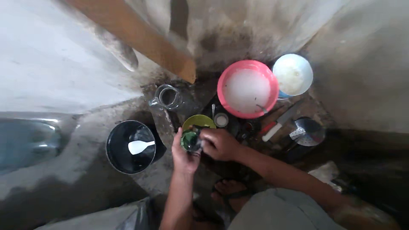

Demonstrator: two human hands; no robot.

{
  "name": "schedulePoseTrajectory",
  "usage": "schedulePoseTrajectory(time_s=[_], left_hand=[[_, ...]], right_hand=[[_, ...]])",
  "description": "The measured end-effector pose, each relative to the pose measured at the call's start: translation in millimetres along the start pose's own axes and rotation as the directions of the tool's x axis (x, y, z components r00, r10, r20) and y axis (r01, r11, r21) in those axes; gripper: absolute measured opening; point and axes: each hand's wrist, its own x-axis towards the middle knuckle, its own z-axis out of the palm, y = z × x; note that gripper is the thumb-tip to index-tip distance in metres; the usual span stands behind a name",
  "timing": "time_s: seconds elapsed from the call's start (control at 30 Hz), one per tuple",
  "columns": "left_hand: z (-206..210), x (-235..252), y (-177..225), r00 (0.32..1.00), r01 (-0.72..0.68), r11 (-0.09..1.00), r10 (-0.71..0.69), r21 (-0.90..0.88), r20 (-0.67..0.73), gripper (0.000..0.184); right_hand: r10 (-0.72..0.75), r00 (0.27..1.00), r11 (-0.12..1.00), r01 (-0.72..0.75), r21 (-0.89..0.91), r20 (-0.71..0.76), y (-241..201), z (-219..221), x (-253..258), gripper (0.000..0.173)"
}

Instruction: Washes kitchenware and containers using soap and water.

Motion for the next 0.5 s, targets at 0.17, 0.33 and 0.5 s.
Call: schedulePoseTrajectory(time_s=[0.17, 0.33, 0.5], left_hand=[[5.9, -5.5, -18.5, 0.998, 0.0, 0.989, 0.008, -0.149, 0.058, 0.051], [22.0, -9.1, -67.4, 0.994, -0.094, 0.976, 0.103, -0.198, 0.037, 0.04], [25.4, -8.9, -71.3, 0.979, -0.117, 0.988, 0.097, -0.105, -0.178, 0.044]], right_hand=[[0.344, 0.905, 0.924, -0.279, 0.261, -0.251, -7.1, -7.1, -6.6, 0.033], [0.231, 0.916, 0.971, -0.236, 0.025, -0.329, 11.9, 18.8, -7.2, 0.021], [0.698, 0.682, 0.707, -0.606, 0.363, -0.221, 0.4, 20.6, -4.2, 0.042]])
